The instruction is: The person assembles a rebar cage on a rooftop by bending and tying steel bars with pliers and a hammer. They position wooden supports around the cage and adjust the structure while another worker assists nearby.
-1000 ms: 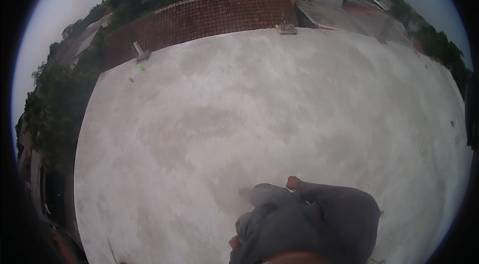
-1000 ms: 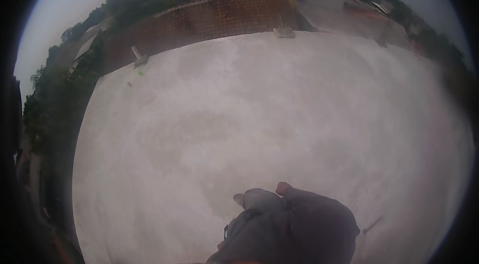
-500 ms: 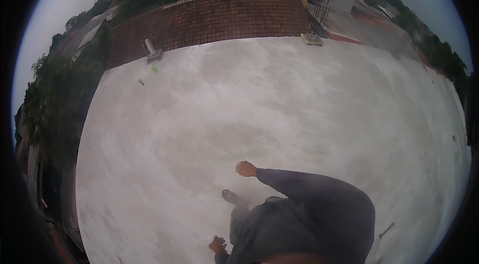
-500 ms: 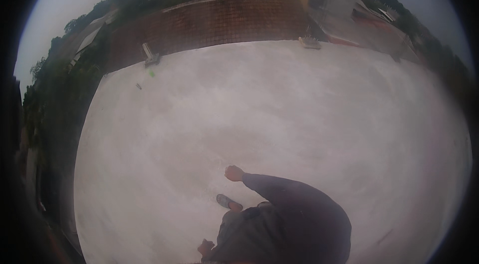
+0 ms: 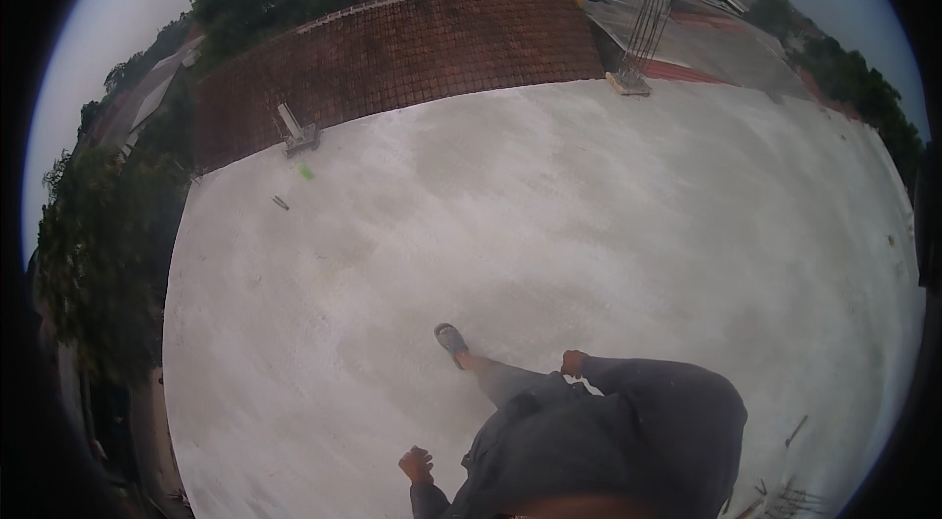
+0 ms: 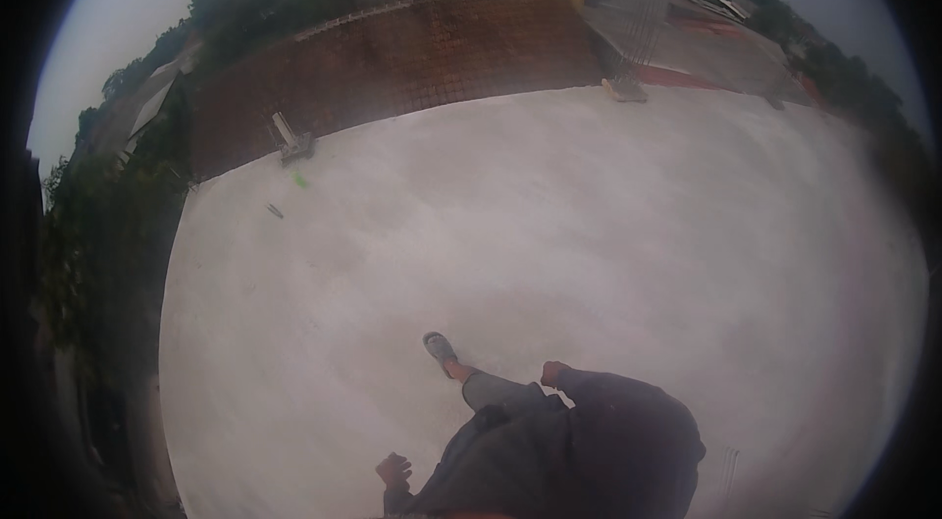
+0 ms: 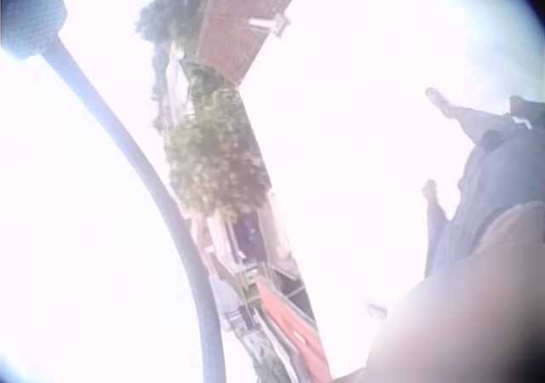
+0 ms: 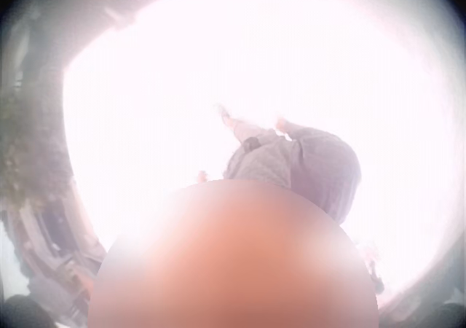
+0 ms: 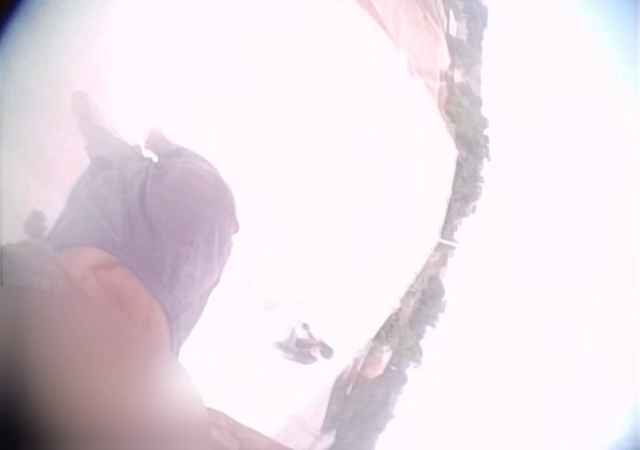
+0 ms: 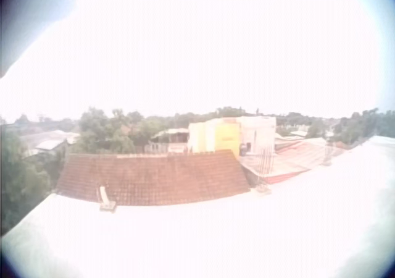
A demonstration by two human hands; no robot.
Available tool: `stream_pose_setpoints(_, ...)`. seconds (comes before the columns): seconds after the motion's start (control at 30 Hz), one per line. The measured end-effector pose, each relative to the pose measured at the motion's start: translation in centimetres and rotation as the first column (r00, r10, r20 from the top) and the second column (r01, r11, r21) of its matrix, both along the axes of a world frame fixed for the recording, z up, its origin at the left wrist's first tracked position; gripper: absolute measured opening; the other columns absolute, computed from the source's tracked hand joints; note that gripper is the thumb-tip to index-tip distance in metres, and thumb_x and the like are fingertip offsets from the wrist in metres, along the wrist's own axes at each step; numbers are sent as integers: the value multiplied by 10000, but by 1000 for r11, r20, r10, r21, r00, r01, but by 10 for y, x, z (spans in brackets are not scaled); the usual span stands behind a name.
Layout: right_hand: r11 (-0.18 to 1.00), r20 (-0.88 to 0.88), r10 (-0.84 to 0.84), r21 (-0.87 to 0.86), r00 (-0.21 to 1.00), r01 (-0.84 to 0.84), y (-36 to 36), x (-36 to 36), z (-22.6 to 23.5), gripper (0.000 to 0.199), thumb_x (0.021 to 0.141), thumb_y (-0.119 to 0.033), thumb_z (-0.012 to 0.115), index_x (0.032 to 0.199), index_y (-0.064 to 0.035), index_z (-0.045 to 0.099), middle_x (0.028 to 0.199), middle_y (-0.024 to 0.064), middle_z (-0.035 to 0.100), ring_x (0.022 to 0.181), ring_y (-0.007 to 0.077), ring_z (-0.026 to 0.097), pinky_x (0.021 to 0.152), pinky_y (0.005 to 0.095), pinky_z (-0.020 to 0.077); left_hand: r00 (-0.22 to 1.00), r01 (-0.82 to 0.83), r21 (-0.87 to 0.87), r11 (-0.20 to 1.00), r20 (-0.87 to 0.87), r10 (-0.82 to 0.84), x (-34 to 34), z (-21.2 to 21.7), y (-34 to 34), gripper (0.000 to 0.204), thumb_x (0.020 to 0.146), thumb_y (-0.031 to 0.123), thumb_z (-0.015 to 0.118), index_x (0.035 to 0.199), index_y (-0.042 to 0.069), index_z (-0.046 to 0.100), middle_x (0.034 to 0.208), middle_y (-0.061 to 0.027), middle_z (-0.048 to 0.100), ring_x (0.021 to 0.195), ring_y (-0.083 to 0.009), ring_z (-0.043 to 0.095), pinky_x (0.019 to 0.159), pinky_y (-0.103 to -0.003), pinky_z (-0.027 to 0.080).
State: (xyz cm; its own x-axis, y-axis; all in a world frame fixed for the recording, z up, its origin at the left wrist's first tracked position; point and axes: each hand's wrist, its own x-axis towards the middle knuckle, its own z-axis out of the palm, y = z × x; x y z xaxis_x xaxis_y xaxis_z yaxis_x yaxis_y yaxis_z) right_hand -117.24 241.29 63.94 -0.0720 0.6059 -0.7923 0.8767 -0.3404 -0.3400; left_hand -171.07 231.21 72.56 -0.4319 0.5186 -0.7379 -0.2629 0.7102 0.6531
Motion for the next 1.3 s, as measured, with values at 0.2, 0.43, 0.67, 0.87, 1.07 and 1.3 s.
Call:
stream_pose_setpoints(0.2, 995, -177, -36, 87, 984, 52, 234, -158, -6, 496, 879, -440, 656, 1120, -10, 720, 1172, 235, 700, 1099, 385, 678, 922, 482, 540, 998, 58, 105, 993, 21, -60, -65, -17, 149, 145, 876, 158, 658, 869, 14, 643, 753, -115, 656, 583, -226, 646, 443, -316, 460)
stream_pose_setpoints(0.43, 894, 168, 330, 261, 929, -364, 528, -280, 80, 336, 870, -217, 592, 1117, -13, 694, 1130, 232, 698, 1077, 392, 671, 887, 509, 543, 77, 749, -469, 469, -641, -764, -154, -29, 288, 198, 745, 250, 745, 867, 105, 688, 725, -53, 695, 672, -259, 689, 541, -420, 483)
stream_pose_setpoints(0.67, 953, -50, 121, 287, 991, -102, 751, -410, 66, 265, 906, -237, 599, 858, -2, 710, 864, 199, 726, 840, 313, 723, 693, 436, 578, 39, 783, -447, 432, -658, -752, -251, -91, 443, 189, 695, 311, 769, 813, 181, 700, 715, -39, 695, 666, -267, 684, 558, -435, 461)
stream_pose_setpoints(0.87, 978, -5, -126, 165, 992, 125, 811, -510, 44, 381, 926, -327, 595, 730, -22, 711, 702, 160, 712, 608, 260, 700, 594, 395, 572, 976, 212, -147, 966, 85, -201, -392, -92, 646, 241, 835, 215, 666, 1032, 75, 674, 852, -99, 709, 780, -285, 690, 602, -418, 504)
stream_pose_setpoints(1.07, 975, 114, -56, 221, 992, 29, 900, -591, 47, 438, 866, -371, 624, 998, 34, 727, 999, 254, 730, 964, 377, 724, 832, 471, 573, 982, -182, 110, 977, 60, 177, -560, -32, 827, 336, 926, 222, 606, 1184, 7, 617, 1032, -165, 689, 816, -297, 695, 628, -401, 542)
stream_pose_setpoints(1.3, 661, 198, 553, 487, 809, -571, 1101, -670, 9, 457, 1034, -382, 480, 1034, 4, 726, 1061, 218, 701, 981, 394, 680, 897, 490, 536, 959, -261, 193, 946, -61, 277, -659, -6, 962, 260, 931, 247, 642, 1111, 59, 656, 1043, -115, 708, 905, -259, 694, 777, -406, 524)
